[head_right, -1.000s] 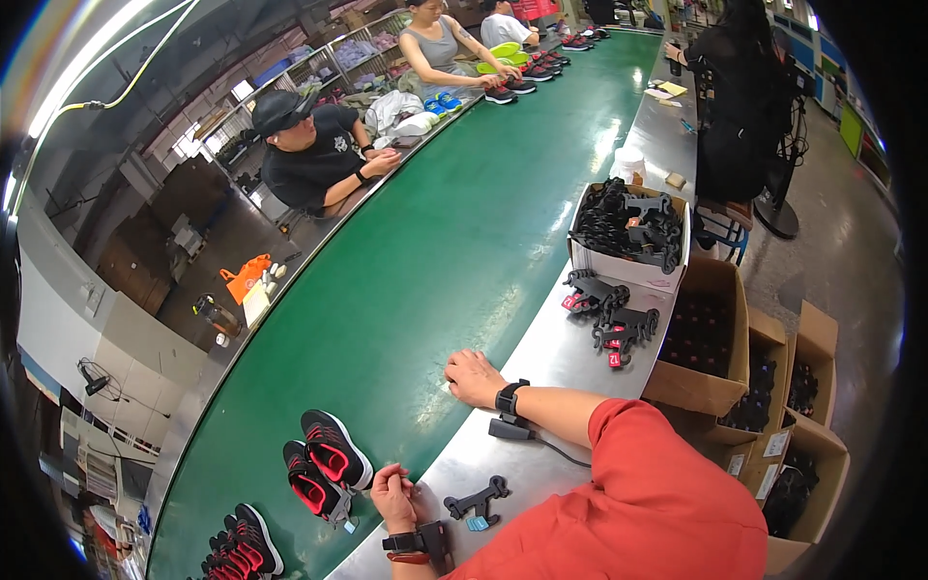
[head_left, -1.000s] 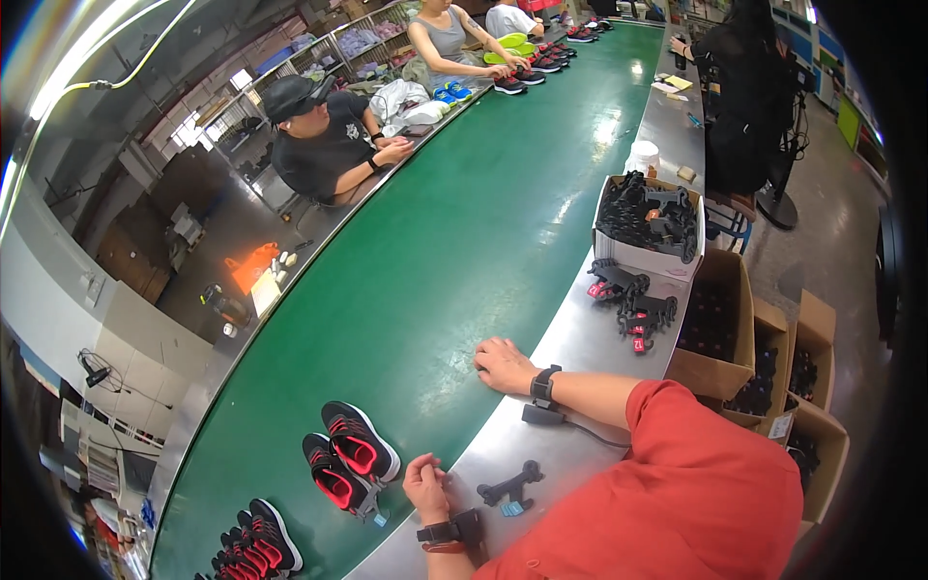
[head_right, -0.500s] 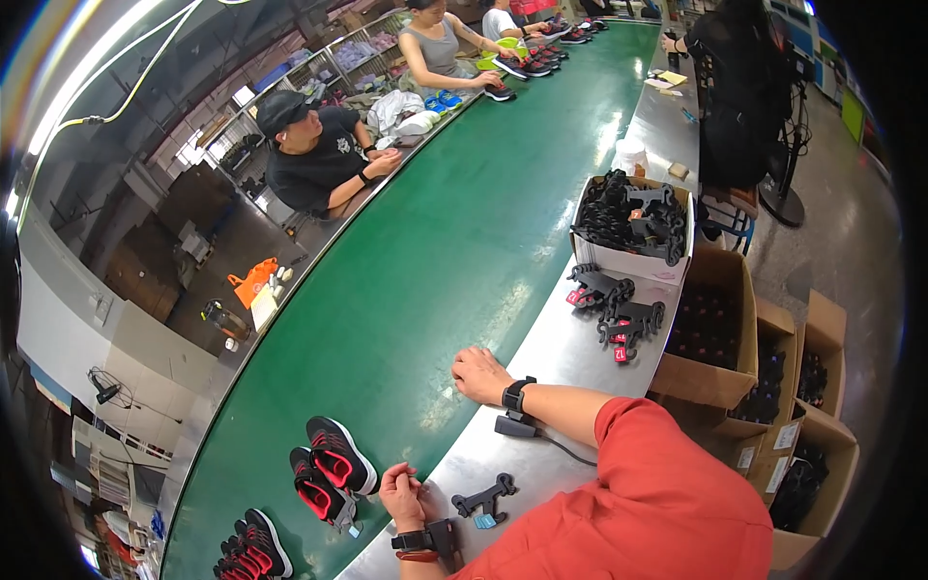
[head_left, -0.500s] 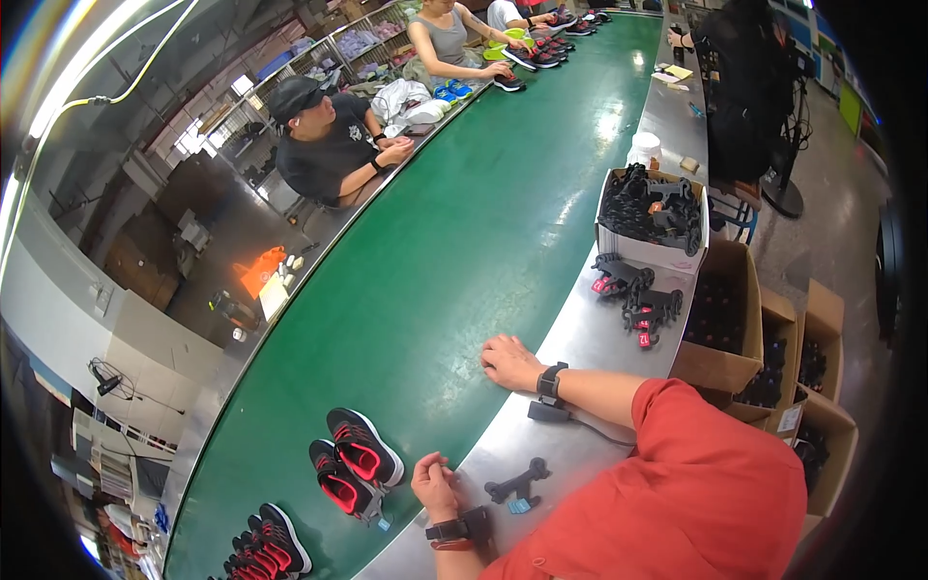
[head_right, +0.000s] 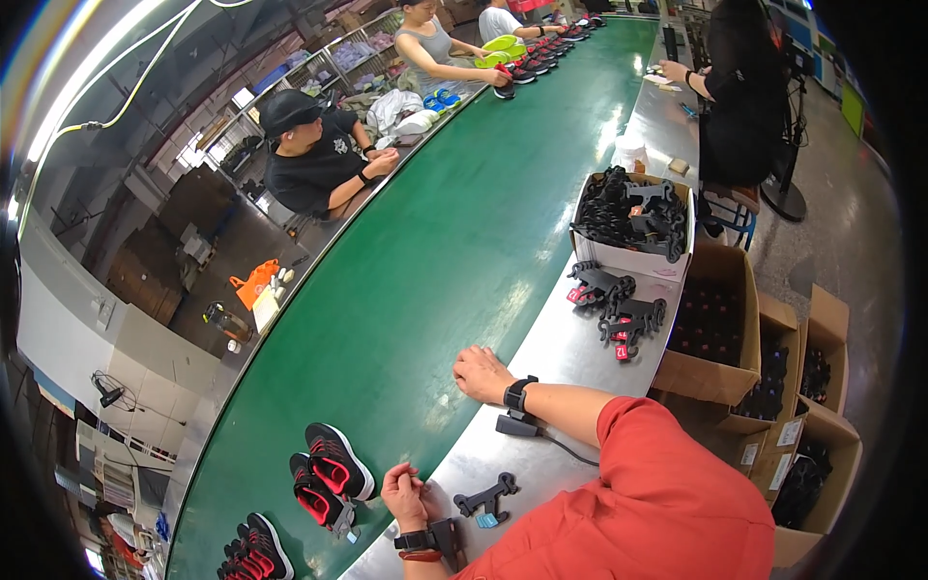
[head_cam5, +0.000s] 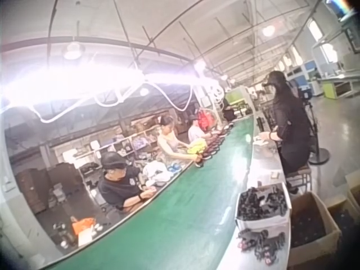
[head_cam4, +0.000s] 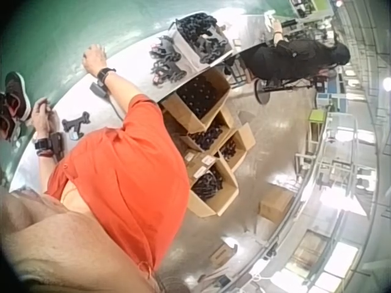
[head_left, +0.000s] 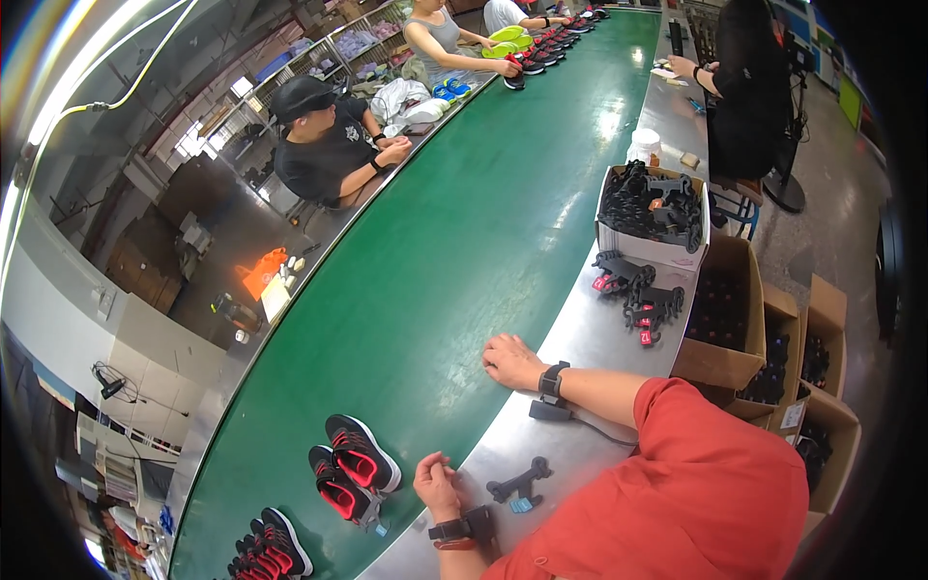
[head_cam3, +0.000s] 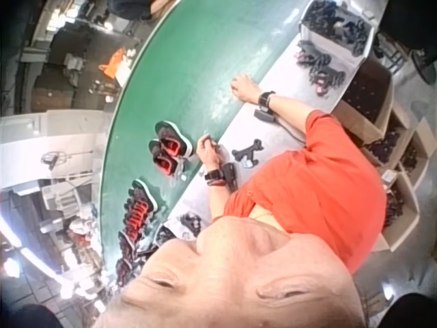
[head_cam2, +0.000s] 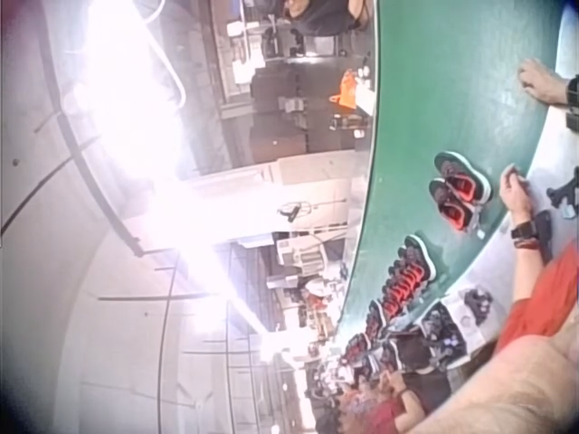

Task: The recorder is attaching plastic hangars or security tags to pairs of black and red sneakers on an assembly line conveyor belt.

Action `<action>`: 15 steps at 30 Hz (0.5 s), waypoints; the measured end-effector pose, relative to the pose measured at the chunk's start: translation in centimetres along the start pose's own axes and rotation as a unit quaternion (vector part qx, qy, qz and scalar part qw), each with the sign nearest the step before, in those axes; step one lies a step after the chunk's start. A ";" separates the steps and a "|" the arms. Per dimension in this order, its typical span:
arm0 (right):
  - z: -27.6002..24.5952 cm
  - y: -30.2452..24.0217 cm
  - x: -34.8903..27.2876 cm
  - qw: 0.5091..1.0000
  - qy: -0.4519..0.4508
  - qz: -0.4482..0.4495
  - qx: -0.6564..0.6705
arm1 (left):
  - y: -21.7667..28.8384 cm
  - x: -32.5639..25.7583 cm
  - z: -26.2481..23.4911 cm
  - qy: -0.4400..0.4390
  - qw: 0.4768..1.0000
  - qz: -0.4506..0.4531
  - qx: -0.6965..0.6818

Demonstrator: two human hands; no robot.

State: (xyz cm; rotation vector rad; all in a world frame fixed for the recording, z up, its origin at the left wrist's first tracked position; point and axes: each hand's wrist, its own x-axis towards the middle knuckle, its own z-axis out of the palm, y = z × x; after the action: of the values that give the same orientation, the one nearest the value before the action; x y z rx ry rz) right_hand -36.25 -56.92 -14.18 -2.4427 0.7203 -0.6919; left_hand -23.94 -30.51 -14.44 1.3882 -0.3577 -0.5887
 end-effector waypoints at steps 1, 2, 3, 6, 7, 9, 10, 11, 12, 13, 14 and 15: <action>0.0 0.1 0.0 1.000 0.000 0.000 0.000 | 0.0 0.0 0.0 0.000 1.000 0.000 0.000; 0.1 0.2 0.0 1.000 0.003 0.002 0.003 | 0.0 0.0 0.1 0.001 1.000 0.003 0.000; 0.1 0.2 -0.1 1.000 0.006 0.005 0.007 | 0.0 0.0 0.1 0.002 1.000 0.006 0.000; 0.1 0.0 0.0 1.000 0.002 0.012 0.004 | 0.2 -0.2 0.3 0.003 1.000 0.006 0.000; 0.0 0.0 0.0 1.000 0.001 0.012 0.003 | 0.2 -0.2 0.2 0.003 1.000 0.006 0.000; 0.0 -0.1 -0.1 1.000 0.008 -0.001 0.007 | 0.1 -0.1 0.1 0.007 1.000 0.007 -0.010; 0.0 -0.1 -0.1 1.000 0.008 -0.001 0.007 | 0.0 -0.1 0.0 0.007 1.000 0.007 -0.010; 0.0 0.0 -0.1 1.000 0.006 0.007 0.006 | -0.2 0.0 0.0 0.003 1.000 0.009 -0.009; 0.0 0.1 0.0 1.000 0.005 0.013 0.005 | -0.2 0.0 0.0 -0.001 1.000 0.012 -0.009; 0.0 0.0 0.0 1.000 0.005 0.013 0.005 | -0.2 0.0 0.1 -0.001 1.000 0.012 -0.009; 0.0 0.0 0.0 1.000 0.003 0.011 0.003 | -0.1 0.0 0.1 0.002 1.000 0.011 -0.005; -0.1 -0.1 0.0 1.000 0.000 0.010 0.001 | 0.1 -0.1 0.1 0.005 1.000 0.009 -0.001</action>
State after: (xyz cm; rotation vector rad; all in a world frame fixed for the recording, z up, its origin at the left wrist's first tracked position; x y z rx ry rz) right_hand -36.24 -56.87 -14.05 -2.4301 0.7415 -0.6852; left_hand -24.05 -30.54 -14.32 1.3850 -0.3615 -0.5676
